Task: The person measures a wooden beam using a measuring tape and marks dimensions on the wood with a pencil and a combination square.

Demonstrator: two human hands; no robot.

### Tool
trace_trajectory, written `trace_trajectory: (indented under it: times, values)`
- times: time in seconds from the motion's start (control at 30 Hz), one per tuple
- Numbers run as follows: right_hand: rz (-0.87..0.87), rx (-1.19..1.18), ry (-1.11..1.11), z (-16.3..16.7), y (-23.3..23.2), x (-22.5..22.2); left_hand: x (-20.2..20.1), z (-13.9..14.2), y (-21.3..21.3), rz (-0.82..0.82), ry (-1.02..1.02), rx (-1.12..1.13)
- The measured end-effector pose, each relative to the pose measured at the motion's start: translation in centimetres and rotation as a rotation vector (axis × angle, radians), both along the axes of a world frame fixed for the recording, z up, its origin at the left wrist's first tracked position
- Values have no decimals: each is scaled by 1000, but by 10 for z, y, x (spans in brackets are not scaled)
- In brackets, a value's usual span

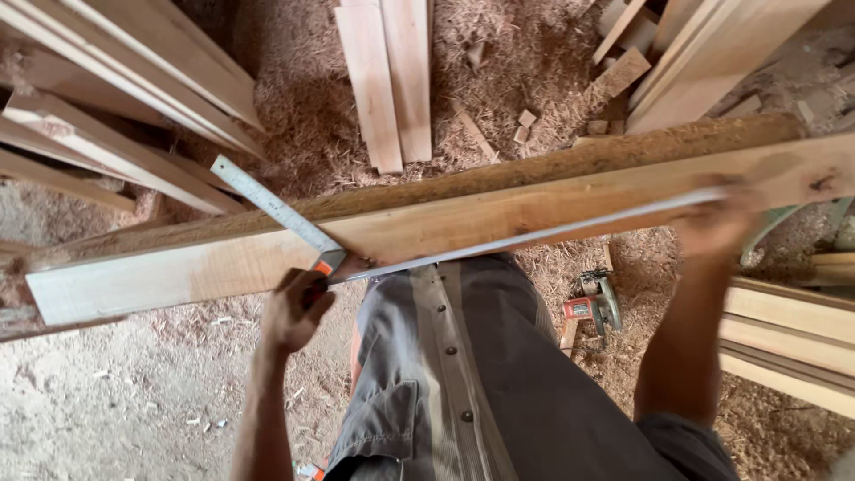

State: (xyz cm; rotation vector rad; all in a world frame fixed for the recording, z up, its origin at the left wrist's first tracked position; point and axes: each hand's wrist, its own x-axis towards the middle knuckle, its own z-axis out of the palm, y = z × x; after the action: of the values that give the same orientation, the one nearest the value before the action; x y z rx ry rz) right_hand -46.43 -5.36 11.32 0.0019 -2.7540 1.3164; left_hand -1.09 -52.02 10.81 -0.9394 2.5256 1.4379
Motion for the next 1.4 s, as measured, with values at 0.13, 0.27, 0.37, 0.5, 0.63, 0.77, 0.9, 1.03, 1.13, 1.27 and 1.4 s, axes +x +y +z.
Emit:
trace_trajectory:
  times: [0.13,0.27,0.37,0.5,0.63,0.77,0.9,1.03,1.13,1.27,1.4]
  values:
    - [-290,-101,121,-4,71,-35,-14,-14,14,4,40,-118]
    - [-241,-352,-89,-46,39,22,-56,-19,63,21,95,-293]
    - [-171,-477,-260,-71,-26,82,-87,-22,93,84,10,-239]
    - [-115,-638,-454,-69,-75,121,-103,-27,119,88,100,-255]
    - [-98,-398,-323,-52,-42,75,-98,-35,114,39,6,-350]
    - [-281,-407,-275,-45,16,7,-93,-43,89,105,-318,-358]
    - [-249,-74,-188,-42,50,-32,-97,-52,89,90,-206,-392]
    - [-305,154,-151,-36,58,-45,-112,-59,104,74,-301,-404]
    - [-385,223,-196,-31,57,-48,-120,-61,110,56,-346,-435]
    - [-455,150,-318,-23,56,-49,-120,-68,115,60,-245,-477]
    - [-455,182,-355,-20,57,-51,-118,-78,112,36,-268,-451]
